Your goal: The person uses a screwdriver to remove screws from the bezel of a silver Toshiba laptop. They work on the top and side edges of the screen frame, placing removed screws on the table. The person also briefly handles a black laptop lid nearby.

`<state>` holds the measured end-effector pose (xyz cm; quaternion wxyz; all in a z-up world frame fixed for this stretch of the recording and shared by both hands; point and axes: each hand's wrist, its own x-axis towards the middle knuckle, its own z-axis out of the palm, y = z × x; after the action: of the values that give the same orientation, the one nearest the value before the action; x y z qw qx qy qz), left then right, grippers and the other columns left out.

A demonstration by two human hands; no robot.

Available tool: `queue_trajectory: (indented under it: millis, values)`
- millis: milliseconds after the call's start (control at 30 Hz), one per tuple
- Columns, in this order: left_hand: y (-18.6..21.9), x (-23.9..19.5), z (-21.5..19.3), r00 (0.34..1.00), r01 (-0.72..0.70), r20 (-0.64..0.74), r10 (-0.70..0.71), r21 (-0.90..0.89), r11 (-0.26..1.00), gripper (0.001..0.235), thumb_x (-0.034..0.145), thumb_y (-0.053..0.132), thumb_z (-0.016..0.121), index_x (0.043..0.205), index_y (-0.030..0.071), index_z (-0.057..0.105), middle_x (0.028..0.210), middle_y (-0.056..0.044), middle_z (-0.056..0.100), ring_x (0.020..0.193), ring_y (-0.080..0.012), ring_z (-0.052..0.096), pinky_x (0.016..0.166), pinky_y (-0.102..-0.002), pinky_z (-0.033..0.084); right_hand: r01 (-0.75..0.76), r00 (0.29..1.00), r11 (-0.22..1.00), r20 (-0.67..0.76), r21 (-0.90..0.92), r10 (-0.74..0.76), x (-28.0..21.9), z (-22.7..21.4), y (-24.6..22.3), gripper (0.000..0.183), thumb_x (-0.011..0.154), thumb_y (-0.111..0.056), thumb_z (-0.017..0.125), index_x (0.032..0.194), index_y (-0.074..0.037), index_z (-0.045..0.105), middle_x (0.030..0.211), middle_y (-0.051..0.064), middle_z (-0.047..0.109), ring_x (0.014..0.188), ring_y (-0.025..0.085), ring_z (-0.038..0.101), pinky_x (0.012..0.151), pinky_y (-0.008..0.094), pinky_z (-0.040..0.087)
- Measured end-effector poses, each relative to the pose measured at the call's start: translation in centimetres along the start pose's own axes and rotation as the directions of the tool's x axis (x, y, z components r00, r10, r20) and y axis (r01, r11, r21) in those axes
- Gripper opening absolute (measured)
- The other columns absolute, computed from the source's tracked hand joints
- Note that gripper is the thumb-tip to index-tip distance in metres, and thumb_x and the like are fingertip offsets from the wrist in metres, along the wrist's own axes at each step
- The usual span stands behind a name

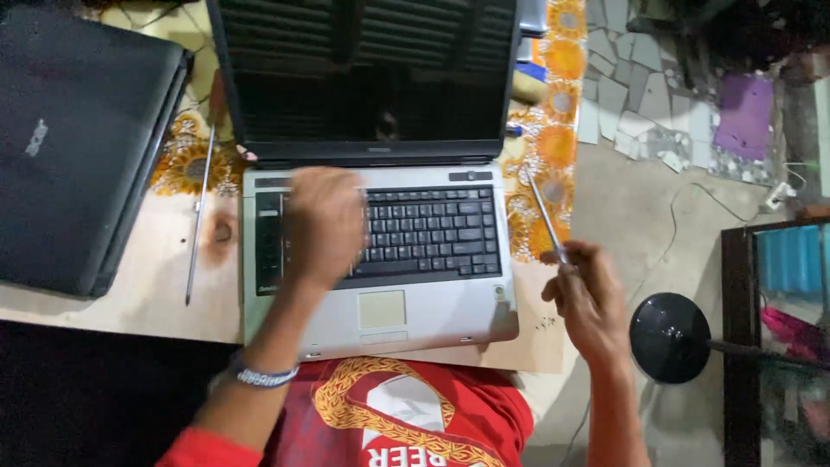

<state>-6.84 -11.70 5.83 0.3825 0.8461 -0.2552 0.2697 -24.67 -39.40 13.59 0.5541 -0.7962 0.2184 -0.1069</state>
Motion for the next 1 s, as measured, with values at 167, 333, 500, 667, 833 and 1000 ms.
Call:
queue_trajectory:
  millis: [167,333,500,667,833,1000]
  values:
    - [6.5,2.2,10.6,0.969,-0.157,0.196,0.148,0.029,0.987,0.017,0.090,0.005,0.064,0.102,0.009,0.076,0.121,-0.010,0.070,0.127,-0.0345,0.056,0.107,-0.053,0.042,-0.066,0.995,0.966,0.062,-0.249,0.084,2.8,0.1,1.5,0.036,0.104,-0.024,0.048,0.138,-0.011,0.051,0.087,0.015,0.067,0.072,0.027,0.061,0.067,0.043,0.047]
    - [7.3,2.8,15.1,0.975,-0.200,0.111,0.192,0.069,0.977,0.028,0.088,0.011,0.072,0.116,0.007,0.073,0.139,-0.015,0.058,0.138,-0.0410,0.044,0.107,-0.058,0.039,-0.039,0.994,0.913,0.077,-0.405,0.076,5.0,-0.8,2.6,0.038,0.106,-0.029,0.054,0.143,-0.018,0.059,0.083,0.014,0.071,0.081,0.032,0.066,0.079,0.053,0.050]
    - [7.0,2.1,15.1,0.964,-0.179,0.225,0.144,0.146,0.973,0.029,0.092,0.015,0.072,0.121,0.012,0.075,0.150,-0.011,0.052,0.147,-0.0363,0.033,0.113,-0.055,0.034,0.040,0.935,0.826,0.312,-0.562,0.167,7.8,-2.7,5.1,0.027,0.106,-0.025,0.045,0.132,-0.017,0.049,0.090,0.015,0.075,0.095,0.042,0.071,0.078,0.058,0.052]
    - [8.0,2.5,13.9,0.954,-0.157,0.280,0.108,0.160,0.974,0.031,0.093,0.013,0.071,0.124,0.011,0.074,0.153,-0.013,0.049,0.149,-0.0375,0.030,0.115,-0.057,0.032,0.106,0.863,0.598,0.372,-0.794,0.341,10.0,-2.3,3.6,0.032,0.099,-0.019,0.047,0.130,-0.019,0.054,0.105,0.015,0.074,0.094,0.044,0.074,0.078,0.056,0.056]
    - [9.8,2.3,13.3,0.939,-0.110,0.340,0.055,0.145,0.983,0.039,0.090,0.008,0.073,0.129,0.006,0.071,0.157,-0.018,0.045,0.151,-0.0422,0.027,0.118,-0.062,0.029,0.178,0.877,0.539,0.381,-0.823,0.292,12.3,-2.5,7.5,0.023,0.097,-0.029,0.050,0.112,-0.016,0.061,0.098,0.017,0.071,0.093,0.045,0.071,0.077,0.059,0.055]
    - [11.7,2.5,11.9,0.811,0.016,0.579,-0.091,0.132,0.991,0.057,0.099,0.037,0.063,0.142,0.000,0.060,0.172,-0.019,0.014,0.159,-0.0417,-0.003,0.126,-0.064,0.000,0.050,0.915,0.388,0.198,-0.920,0.352,12.6,-2.5,0.0,0.034,0.095,-0.038,0.041,0.120,-0.036,0.065,0.104,0.010,0.076,0.095,0.039,0.075,0.089,0.053,0.057]
